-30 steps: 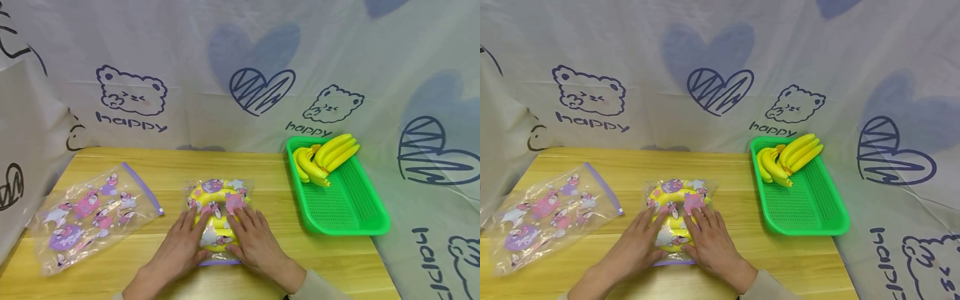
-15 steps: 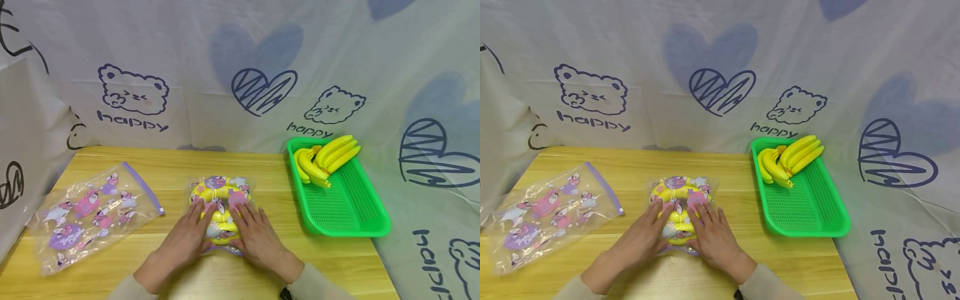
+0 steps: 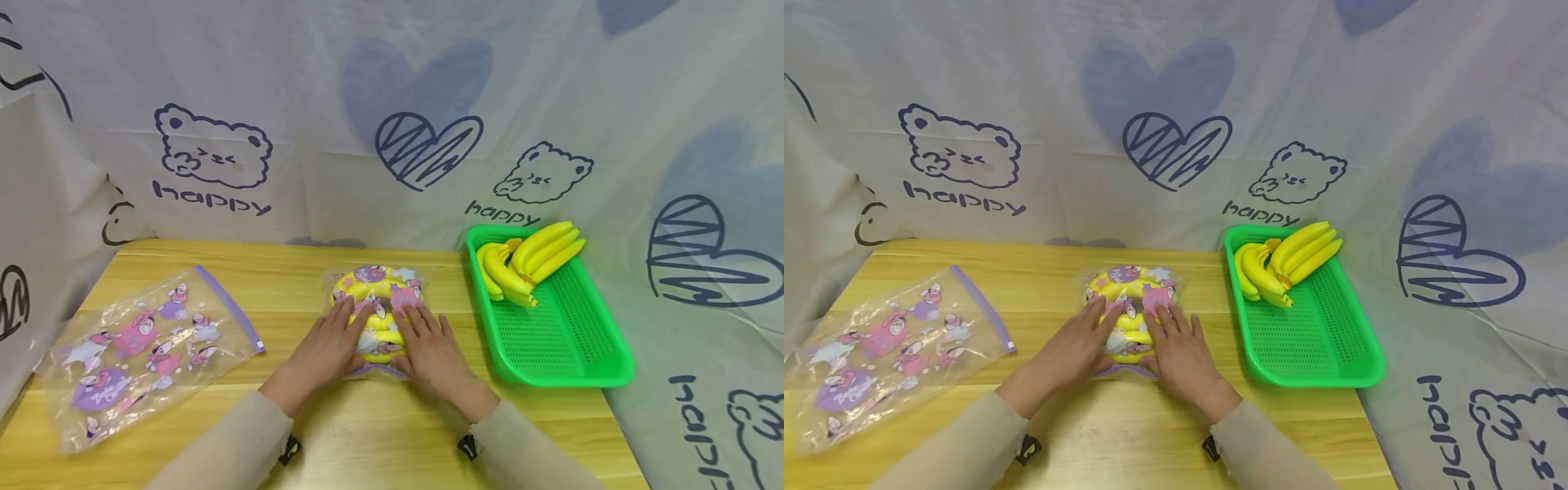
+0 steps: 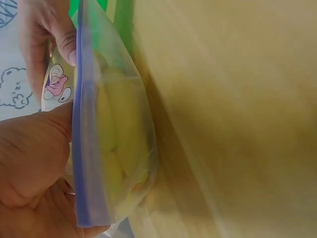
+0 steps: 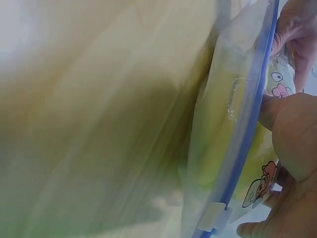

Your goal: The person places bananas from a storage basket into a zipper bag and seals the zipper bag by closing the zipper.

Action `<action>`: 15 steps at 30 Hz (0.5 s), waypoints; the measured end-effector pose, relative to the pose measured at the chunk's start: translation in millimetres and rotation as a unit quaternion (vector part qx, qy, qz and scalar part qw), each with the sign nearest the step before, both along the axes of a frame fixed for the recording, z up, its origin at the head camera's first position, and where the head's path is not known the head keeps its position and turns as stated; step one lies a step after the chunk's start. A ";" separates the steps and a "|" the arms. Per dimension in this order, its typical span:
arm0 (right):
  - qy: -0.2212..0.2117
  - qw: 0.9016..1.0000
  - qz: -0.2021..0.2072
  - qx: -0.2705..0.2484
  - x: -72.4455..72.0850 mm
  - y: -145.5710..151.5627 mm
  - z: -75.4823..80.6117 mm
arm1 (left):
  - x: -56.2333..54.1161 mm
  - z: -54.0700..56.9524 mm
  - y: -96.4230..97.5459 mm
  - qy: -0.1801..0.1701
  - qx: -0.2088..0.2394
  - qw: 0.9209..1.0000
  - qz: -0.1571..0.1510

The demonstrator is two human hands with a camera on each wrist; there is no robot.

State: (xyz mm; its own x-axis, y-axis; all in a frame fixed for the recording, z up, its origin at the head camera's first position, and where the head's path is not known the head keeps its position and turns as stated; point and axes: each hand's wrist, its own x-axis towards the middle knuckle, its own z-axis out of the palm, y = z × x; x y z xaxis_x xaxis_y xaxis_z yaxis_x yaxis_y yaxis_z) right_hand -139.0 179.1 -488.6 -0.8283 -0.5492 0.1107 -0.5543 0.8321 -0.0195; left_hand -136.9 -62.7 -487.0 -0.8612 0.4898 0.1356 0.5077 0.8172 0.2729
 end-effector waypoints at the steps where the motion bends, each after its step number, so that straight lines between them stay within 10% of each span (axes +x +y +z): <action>1: 0.000 1.000 -0.005 -0.001 -3.7 2.0 0.3 | -5.1 0.7 3.1 -0.007 -0.004 1.000 0.002; 15: -0.034 0.997 -0.073 -0.008 -53.6 28.9 7.9 | -46.8 3.9 30.4 -0.019 -0.035 0.998 0.055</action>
